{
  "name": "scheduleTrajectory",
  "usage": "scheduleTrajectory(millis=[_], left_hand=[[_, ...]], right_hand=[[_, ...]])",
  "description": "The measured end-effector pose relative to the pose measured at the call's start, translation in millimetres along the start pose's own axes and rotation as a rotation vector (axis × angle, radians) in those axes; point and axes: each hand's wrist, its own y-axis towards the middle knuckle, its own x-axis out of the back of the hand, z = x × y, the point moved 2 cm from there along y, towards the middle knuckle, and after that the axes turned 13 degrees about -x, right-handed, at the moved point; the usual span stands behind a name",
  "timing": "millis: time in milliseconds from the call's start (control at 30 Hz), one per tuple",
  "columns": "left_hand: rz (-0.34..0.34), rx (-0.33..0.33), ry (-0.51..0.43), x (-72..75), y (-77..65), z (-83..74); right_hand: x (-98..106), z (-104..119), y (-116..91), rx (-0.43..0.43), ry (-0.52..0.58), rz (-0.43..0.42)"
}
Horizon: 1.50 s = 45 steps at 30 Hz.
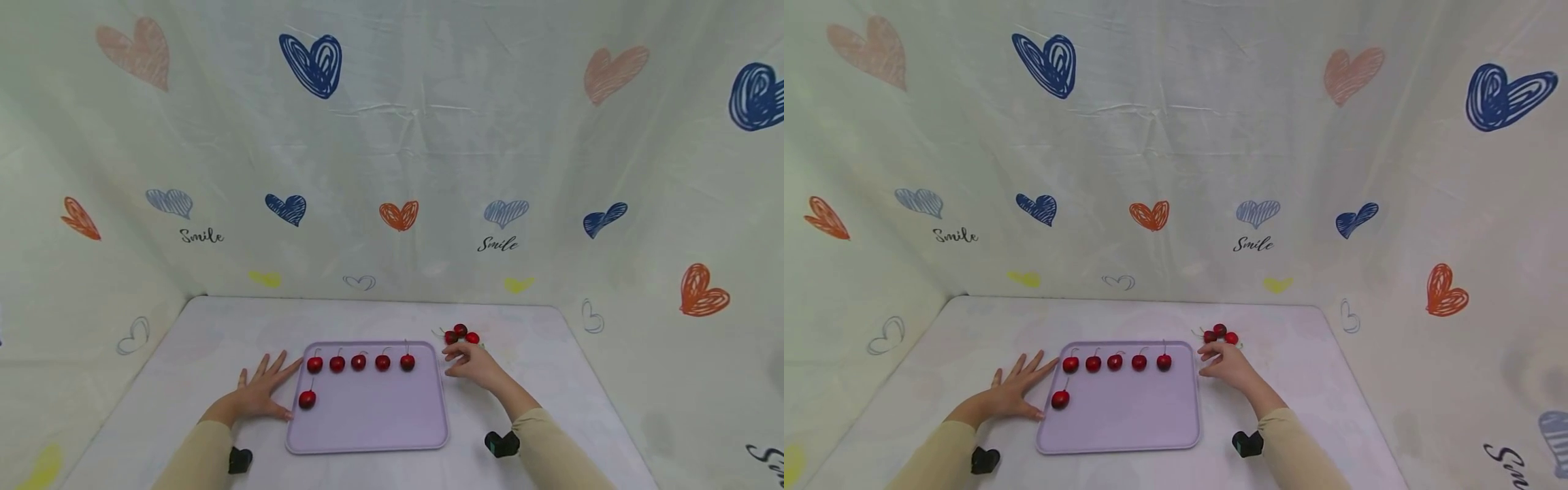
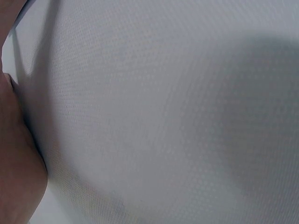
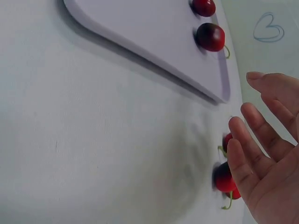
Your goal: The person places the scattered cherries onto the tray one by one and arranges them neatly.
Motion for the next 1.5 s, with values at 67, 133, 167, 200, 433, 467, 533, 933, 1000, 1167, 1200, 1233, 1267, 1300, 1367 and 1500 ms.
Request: scheduleTrajectory(millis=[67, 133, 167, 200, 433, 467, 533, 933, 1000, 1167, 1200, 1233, 1267, 1300, 1367, 1500], left_hand=[[0.000, 0.002, 0.000, 0.7, -0.7, -1.2], [-0.002, 0.004, 0.004, 0.7, -0.6, -0.7], [-0.007, 0.000, 0.003, 1.0, -0.8, -1.2], [-0.008, 0.000, 0.005, 1.4, -0.9, -1.8], [-0.007, -0.009, 0.007, 2.1, -2.0, -3.5], [-0.005, -0.011, 0.005, 2.4, -2.0, -3.4], [-0.005, -0.017, -0.007, 2.8, -1.9, -2.9], [-0.027, -0.048, -0.015, -0.2, -0.6, 6.8], [-0.029, -0.056, -0.035, 1.2, -1.0, 3.9], [-0.006, -0.028, -0.021, 3.4, -0.6, -2.8], [-0.003, -0.021, -0.016, 3.6, -0.5, -3.9], [0.000, -0.013, -0.012, 3.7, -0.4, -4.9], [0.000, -0.006, -0.014, 3.8, -0.1, -5.5], [0.001, -0.006, -0.012, 3.7, -0.1, -5.8], [0.003, -0.001, 0.001, 3.3, -0.1, -6.0], [0.005, 0.001, 0.012, 2.6, -0.6, -6.0]], right_hand=[[5.9, -4.5, 0.6, -0.010, -0.002, -0.011], [11.2, -7.1, 0.5, -0.026, -0.007, -0.028], [13.4, -8.2, 0.5, -0.037, -0.011, -0.038], [15.5, -9.3, 0.7, -0.053, -0.013, -0.050], [25.7, -20.6, 4.4, -0.121, -0.033, -0.148], [26.8, -22.7, 5.4, -0.127, -0.034, -0.160], [28.8, -26.7, 7.2, -0.140, -0.028, -0.178], [32.4, -48.0, 20.2, -0.201, -0.039, -0.308], [31.6, -51.2, 21.7, -0.203, -0.048, -0.332], [29.7, -55.4, 24.1, -0.183, -0.081, -0.381], [29.4, -55.6, 24.3, -0.176, -0.088, -0.388], [29.2, -55.4, 24.6, -0.170, -0.097, -0.395], [29.0, -55.3, 24.7, -0.168, -0.104, -0.400], [28.7, -55.0, 24.8, -0.167, -0.111, -0.405], [28.1, -54.5, 25.1, -0.172, -0.125, -0.411], [26.6, -53.7, 25.4, -0.166, -0.138, -0.422]])
